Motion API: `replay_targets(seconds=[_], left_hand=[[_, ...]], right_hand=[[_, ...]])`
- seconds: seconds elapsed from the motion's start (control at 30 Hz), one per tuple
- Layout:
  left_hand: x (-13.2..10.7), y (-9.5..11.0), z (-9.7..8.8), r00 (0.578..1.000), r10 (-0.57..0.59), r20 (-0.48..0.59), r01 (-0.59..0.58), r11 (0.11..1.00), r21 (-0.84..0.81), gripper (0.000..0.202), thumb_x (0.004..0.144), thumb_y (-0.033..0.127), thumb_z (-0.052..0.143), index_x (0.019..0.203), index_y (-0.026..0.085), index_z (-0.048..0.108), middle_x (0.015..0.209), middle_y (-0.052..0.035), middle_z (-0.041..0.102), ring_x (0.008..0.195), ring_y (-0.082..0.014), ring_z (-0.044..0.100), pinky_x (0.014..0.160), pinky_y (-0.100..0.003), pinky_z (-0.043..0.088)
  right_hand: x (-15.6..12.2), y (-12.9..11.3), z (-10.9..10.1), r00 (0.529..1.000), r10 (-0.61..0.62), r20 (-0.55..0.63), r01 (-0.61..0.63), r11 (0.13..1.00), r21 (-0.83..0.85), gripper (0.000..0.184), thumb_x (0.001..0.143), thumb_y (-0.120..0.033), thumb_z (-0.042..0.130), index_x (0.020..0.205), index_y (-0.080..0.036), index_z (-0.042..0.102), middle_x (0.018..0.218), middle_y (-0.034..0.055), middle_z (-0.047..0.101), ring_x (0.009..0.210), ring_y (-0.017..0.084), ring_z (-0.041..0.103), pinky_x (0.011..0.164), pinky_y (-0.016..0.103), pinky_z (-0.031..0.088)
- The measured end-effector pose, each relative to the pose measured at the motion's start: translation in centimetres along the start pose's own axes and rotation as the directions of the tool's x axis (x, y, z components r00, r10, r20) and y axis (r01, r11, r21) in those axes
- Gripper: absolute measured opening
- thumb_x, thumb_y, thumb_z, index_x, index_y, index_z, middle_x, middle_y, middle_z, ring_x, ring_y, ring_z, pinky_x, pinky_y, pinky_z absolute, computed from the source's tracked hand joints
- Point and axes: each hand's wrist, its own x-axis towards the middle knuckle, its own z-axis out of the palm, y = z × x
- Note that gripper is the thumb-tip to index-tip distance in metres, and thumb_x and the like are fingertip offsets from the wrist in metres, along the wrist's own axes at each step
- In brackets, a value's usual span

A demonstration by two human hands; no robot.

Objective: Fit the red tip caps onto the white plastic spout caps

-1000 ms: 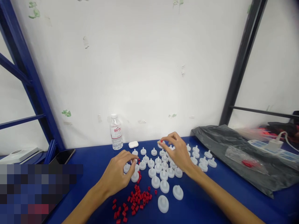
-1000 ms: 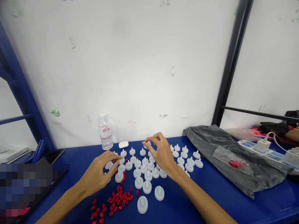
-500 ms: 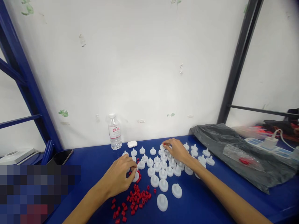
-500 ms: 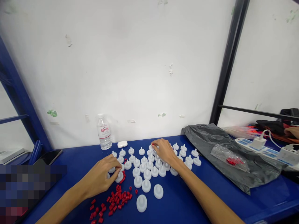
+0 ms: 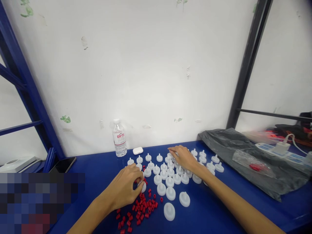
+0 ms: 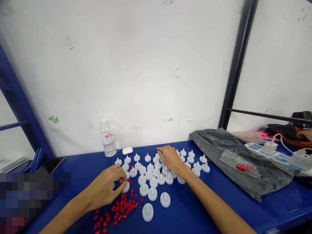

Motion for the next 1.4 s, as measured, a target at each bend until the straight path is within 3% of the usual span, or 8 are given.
replay_targets(seconds=[0.17, 0.33, 0.57, 0.73, 0.93, 1.03, 1.2, 1.4], left_hand=[[0.1, 0.0, -0.2, 1.000, 0.010, -0.029, -0.010, 1.000, 0.008, 0.021, 0.094, 0.023, 0.047, 0.077, 0.020, 0.059, 0.076, -0.0022, 0.060, 0.077, -0.0193, 0.053, 0.084, -0.037, 0.045], [0.5, 0.0, -0.3, 0.998, 0.022, -0.054, -0.021, 1.000, 0.022, 0.025, 0.096, 0.025, 0.045, 0.076, 0.020, 0.058, 0.077, -0.0021, 0.059, 0.076, -0.0187, 0.054, 0.090, -0.039, 0.044], [0.3, 0.0, -0.2, 0.996, -0.023, -0.086, 0.022, 1.000, -0.011, 0.020, 0.097, 0.025, 0.045, 0.083, 0.021, 0.058, 0.080, -0.0017, 0.061, 0.077, -0.0180, 0.056, 0.076, -0.033, 0.046], [0.4, 0.1, -0.3, 0.989, -0.088, -0.120, 0.080, 0.995, -0.065, 0.016, 0.098, 0.028, 0.045, 0.090, 0.021, 0.057, 0.085, -0.0009, 0.065, 0.069, -0.0155, 0.059, 0.063, -0.027, 0.045], [0.6, -0.4, -0.1, 0.981, -0.131, -0.142, 0.118, 0.988, -0.098, 0.017, 0.100, 0.032, 0.045, 0.097, 0.023, 0.059, 0.092, -0.0006, 0.069, 0.074, -0.0159, 0.065, 0.065, -0.026, 0.048], [0.6, -0.5, 0.2, 0.977, -0.087, -0.194, 0.065, 0.991, -0.117, 0.017, 0.100, 0.032, 0.047, 0.100, 0.024, 0.062, 0.101, -0.0015, 0.070, 0.089, -0.0180, 0.066, 0.079, -0.030, 0.050], [0.6, 0.2, 0.8, 0.961, -0.069, -0.268, -0.005, 0.963, -0.268, 0.014, 0.100, 0.030, 0.051, 0.098, 0.024, 0.064, 0.105, -0.0007, 0.071, 0.100, -0.0172, 0.064, 0.091, -0.031, 0.048], [0.7, 0.9, 1.2, 0.958, -0.144, -0.247, 0.044, 0.929, -0.368, 0.018, 0.100, 0.033, 0.051, 0.098, 0.025, 0.068, 0.097, 0.0005, 0.073, 0.087, -0.0164, 0.066, 0.081, -0.029, 0.051]], right_hand=[[0.0, 0.1, 0.1, 1.000, -0.003, 0.004, 0.003, 1.000, 0.014, 0.034, 0.099, -0.025, 0.046, 0.127, -0.020, 0.066, 0.104, 0.0076, 0.076, 0.101, 0.026, 0.067, 0.085, 0.036, 0.048], [0.3, 0.5, 0.0, 0.999, 0.004, -0.035, -0.002, 0.999, 0.045, 0.025, 0.095, -0.022, 0.053, 0.113, -0.023, 0.071, 0.098, 0.0027, 0.077, 0.094, 0.022, 0.069, 0.084, 0.033, 0.048], [0.3, 0.5, -0.1, 1.000, -0.006, -0.027, 0.007, 0.998, 0.060, 0.024, 0.095, -0.024, 0.053, 0.103, -0.023, 0.075, 0.097, 0.0033, 0.078, 0.092, 0.022, 0.071, 0.083, 0.030, 0.048], [0.0, 0.0, -0.2, 0.998, -0.005, -0.065, 0.008, 0.998, 0.058, 0.032, 0.100, -0.031, 0.045, 0.120, -0.023, 0.068, 0.095, 0.0046, 0.077, 0.093, 0.024, 0.068, 0.089, 0.037, 0.046], [-0.6, -2.6, -1.5, 0.990, -0.075, -0.117, 0.086, 0.992, 0.095, 0.027, 0.101, -0.037, 0.048, 0.100, -0.023, 0.071, 0.102, 0.0047, 0.074, 0.099, 0.023, 0.065, 0.097, 0.040, 0.042], [-1.6, -5.1, -2.1, 0.963, -0.226, -0.145, 0.248, 0.956, 0.156, 0.023, 0.098, -0.040, 0.056, 0.111, -0.026, 0.068, 0.107, 0.0032, 0.073, 0.105, 0.022, 0.063, 0.103, 0.042, 0.039], [-3.3, -8.8, -1.7, 0.909, -0.396, -0.130, 0.415, 0.888, 0.198, 0.050, 0.091, -0.049, 0.064, 0.135, -0.025, 0.055, 0.121, 0.0051, 0.069, 0.115, 0.022, 0.061, 0.118, 0.050, 0.022], [-3.5, -9.1, -0.9, 0.910, -0.390, -0.138, 0.413, 0.880, 0.235, 0.023, 0.098, -0.039, 0.058, 0.115, -0.026, 0.066, 0.110, 0.0004, 0.075, 0.103, 0.017, 0.068, 0.119, 0.049, 0.021]])
